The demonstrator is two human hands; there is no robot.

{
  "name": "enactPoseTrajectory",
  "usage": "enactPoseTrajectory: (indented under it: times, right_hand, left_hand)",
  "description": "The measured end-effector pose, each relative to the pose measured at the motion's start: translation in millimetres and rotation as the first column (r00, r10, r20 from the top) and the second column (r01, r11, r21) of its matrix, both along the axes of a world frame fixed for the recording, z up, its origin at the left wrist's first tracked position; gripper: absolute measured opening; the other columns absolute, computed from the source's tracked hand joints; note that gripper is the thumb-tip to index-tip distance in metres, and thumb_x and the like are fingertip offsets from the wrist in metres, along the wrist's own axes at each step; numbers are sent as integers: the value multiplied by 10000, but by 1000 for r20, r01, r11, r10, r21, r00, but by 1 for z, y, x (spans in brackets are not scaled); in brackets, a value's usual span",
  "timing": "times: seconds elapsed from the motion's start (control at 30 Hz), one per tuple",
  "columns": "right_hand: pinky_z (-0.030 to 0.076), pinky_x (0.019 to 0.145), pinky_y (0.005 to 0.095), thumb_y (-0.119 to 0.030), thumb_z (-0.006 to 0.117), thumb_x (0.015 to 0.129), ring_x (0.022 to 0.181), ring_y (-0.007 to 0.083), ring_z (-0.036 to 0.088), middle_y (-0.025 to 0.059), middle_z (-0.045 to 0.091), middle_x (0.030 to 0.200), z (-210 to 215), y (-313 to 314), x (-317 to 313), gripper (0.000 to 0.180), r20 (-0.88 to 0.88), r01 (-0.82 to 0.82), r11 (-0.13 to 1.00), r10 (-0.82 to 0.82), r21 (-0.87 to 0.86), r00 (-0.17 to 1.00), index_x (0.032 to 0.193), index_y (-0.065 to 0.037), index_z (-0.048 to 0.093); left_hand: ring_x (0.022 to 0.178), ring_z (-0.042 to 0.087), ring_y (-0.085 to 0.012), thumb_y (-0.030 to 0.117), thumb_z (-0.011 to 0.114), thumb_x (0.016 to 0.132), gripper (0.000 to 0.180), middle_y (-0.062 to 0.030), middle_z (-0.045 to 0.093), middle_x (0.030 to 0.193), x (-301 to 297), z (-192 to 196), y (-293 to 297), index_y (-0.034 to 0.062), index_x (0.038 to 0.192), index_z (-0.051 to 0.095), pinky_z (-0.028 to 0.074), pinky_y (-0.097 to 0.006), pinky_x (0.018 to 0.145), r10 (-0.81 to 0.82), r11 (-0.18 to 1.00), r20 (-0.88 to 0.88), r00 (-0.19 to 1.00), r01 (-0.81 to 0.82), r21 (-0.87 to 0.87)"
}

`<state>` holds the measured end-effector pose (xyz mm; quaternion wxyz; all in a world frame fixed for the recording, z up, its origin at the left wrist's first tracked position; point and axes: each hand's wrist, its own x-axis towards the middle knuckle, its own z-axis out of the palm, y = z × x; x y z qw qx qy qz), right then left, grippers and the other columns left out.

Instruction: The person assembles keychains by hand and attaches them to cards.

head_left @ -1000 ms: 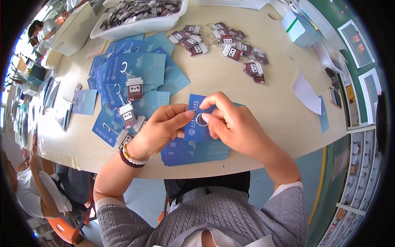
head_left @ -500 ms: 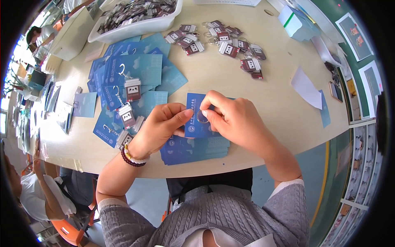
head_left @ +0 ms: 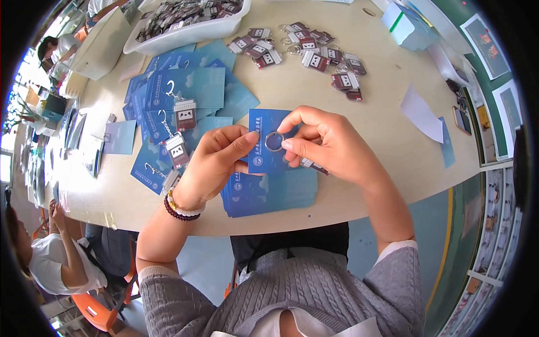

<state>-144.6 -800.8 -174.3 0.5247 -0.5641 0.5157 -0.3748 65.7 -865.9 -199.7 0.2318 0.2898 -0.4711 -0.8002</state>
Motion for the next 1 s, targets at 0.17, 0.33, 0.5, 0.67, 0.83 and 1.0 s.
enactPoseTrajectory:
  times: [0.17,0.33,0.5,0.67,0.83,1.0]
  right_hand:
    - [477,577,250,-94,619,854,635,121,631,84,666,733,-9,-1,0,128,-198,57,994,-74,-88,977,960,-36,577]
    - [467,559,281,-168,650,818,602,157,641,66,678,728,-9,1,-5,146,-393,69,973,-153,-219,907,931,-84,609]
    - [479,648,240,-100,639,850,710,98,604,76,654,848,-6,-5,-16,176,-204,-7,993,-18,-121,979,982,0,577]
    - [491,678,350,-245,606,845,764,235,643,60,661,892,-30,-33,-69,169,-566,248,858,-489,-450,663,930,-99,602]
    - [491,687,375,-243,616,831,802,247,637,55,657,885,-48,-68,-110,153,-710,280,803,-597,-527,375,890,-103,621]
    - [502,688,383,-232,659,791,816,247,643,79,664,844,-35,-92,-107,128,-878,209,908,-407,-362,251,798,-105,652]
  left_hand:
    - [728,585,-49,205,526,949,237,-2,610,807,0,-5,-3,-17,920,606,532,-210,657,31,992,110,993,-17,-121]
    - [682,537,-21,204,526,950,224,32,557,745,-1,2,-2,-6,911,596,524,-192,600,72,941,249,966,17,-338]
    - [514,583,-84,221,499,959,244,-11,575,701,19,20,-23,-1,890,573,488,-199,432,469,757,147,871,-310,-575]
    - [379,397,-21,251,530,944,257,26,557,605,60,36,-71,15,944,634,292,-172,343,801,403,129,585,-367,-838]
    - [380,366,-13,233,566,925,234,32,542,590,85,17,-106,12,964,635,248,-178,345,828,408,102,552,-467,-785]
    - [686,561,-209,257,657,842,404,-83,608,957,105,-8,-117,82,1183,529,460,-308,603,954,-168,-129,269,126,-978]
